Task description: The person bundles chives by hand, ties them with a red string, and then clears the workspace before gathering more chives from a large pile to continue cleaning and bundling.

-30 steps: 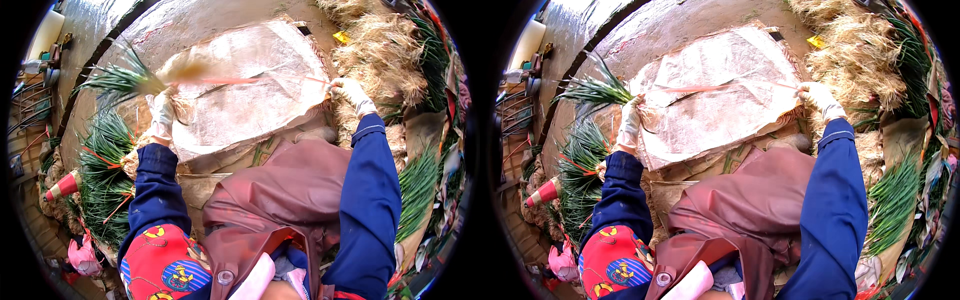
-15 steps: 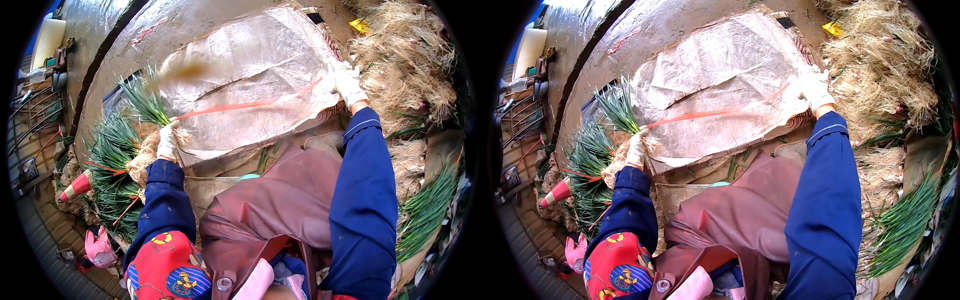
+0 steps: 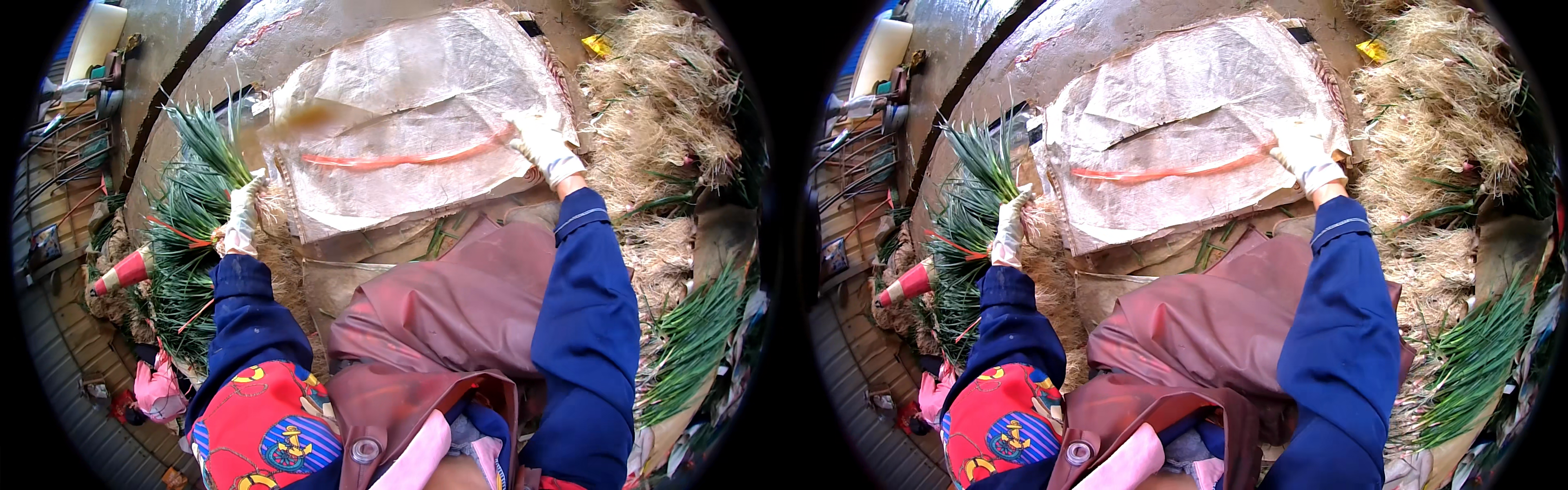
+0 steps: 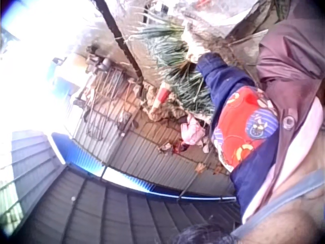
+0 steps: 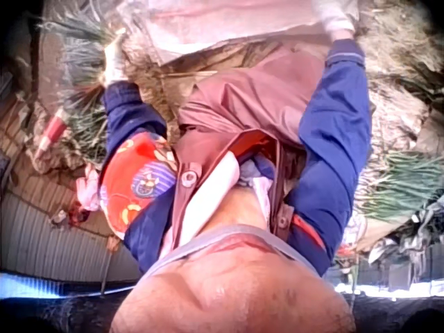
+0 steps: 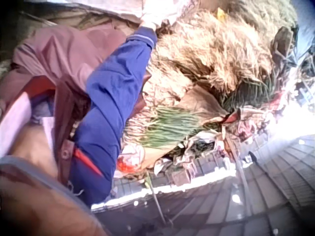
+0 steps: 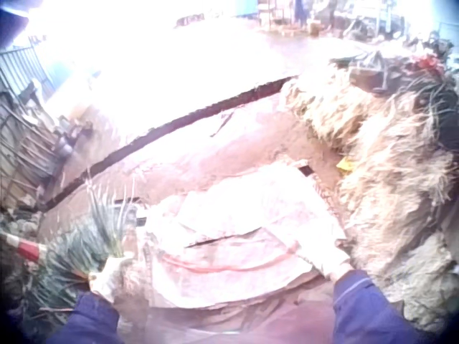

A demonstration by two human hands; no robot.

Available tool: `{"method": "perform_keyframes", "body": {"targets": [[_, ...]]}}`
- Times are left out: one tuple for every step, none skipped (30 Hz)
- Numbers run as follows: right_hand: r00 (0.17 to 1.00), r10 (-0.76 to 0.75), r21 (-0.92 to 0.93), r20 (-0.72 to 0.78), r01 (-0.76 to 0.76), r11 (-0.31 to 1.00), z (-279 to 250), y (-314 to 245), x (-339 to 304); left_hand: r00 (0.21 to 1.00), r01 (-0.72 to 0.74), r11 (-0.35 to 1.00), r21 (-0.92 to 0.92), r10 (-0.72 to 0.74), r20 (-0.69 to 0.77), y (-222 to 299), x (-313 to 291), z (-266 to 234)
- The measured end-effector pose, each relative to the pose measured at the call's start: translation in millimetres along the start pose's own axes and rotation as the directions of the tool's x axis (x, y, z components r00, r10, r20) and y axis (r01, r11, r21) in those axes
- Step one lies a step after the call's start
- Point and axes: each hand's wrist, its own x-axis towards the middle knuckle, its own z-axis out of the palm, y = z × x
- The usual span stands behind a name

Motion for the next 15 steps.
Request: {"method": "perform_keyframes", "body": {"targets": [[1.0,-0.008,0.063,-0.023,0.01,0.998,8.4,-18.5,1.2,1.0,0.005,0.999,-0.035,-0.004,0.013,3.4,-10.4,5.8],[1.0,0.001,0.125,-0.007,0.0,0.992,21.3,-24.3,1.3,0.998,-0.001,1.0,0.017,0.0,0.062,9.7,-13.6,15.0],[1.0,0.013,0.188,0.017,-0.016,0.982,37.0,-27.9,1.6,0.992,0.059,0.997,-0.039,-0.054,0.115,21.2,-25.7,40.6],[0.997,0.031,0.195,0.076,-0.045,0.98,44.0,-31.6,0.3,0.983,0.046,0.996,-0.08,-0.031,0.181,33.4,-42.1,68.2],[0.991,0.033,0.209,0.133,-0.06,0.976,49.9,-40.9,0.3,0.973,0.033,0.992,-0.122,-0.004,0.229,37.6,-58.1,87.4],[0.981,0.035,0.22,0.19,-0.078,0.972,54.5,-47.9,-0.6,0.969,0.084,0.988,-0.129,-0.051,0.241,32.1,-64.2,102.3],[0.98,0.043,0.204,0.197,-0.084,0.975,57.9,-47.8,-4.7,0.956,0.142,0.981,-0.135,-0.101,0.274,22.5,-63.1,125.5],[0.978,0.045,0.195,0.201,-0.085,0.977,59.2,-47.7,-7.9,0.925,0.13,0.981,-0.143,-0.068,0.373,21.3,-71.9,154.8],[0.978,0.045,0.188,0.205,-0.084,0.979,60.9,-47.6,-8.9,0.885,0.118,0.981,-0.153,-0.034,0.464,20.3,-82.0,184.0],[0.961,0.093,0.324,0.259,-0.177,0.929,61.1,-50.8,-7.8,0.825,0.152,0.975,-0.161,-0.036,0.564,14.5,-87.1,205.5],[0.937,0.137,0.442,0.323,-0.277,0.853,62.7,-55.0,-7.1,0.75,0.194,0.967,-0.165,-0.037,0.66,5.6,-88.9,227.9],[0.902,0.169,0.538,0.397,-0.377,0.754,68.5,-58.1,-5.9,0.717,0.289,0.937,-0.197,-0.075,0.693,-15.0,-86.6,252.2],[0.84,0.169,0.728,0.516,-0.534,0.431,80.0,-62.1,-3.5,0.675,0.378,0.899,-0.221,-0.105,0.731,-35.8,-84.6,275.1],[0.824,0.082,0.804,0.56,-0.565,0.185,65.3,-81.7,2.7,0.657,0.475,0.837,-0.271,-0.131,0.743,-62.5,-80.0,285.4],[0.656,-0.078,0.619,0.751,-0.74,-0.265,75.7,-92.7,2.5,0.621,0.562,0.767,-0.309,-0.146,0.77,-84.8,-76.4,297.7]]}}
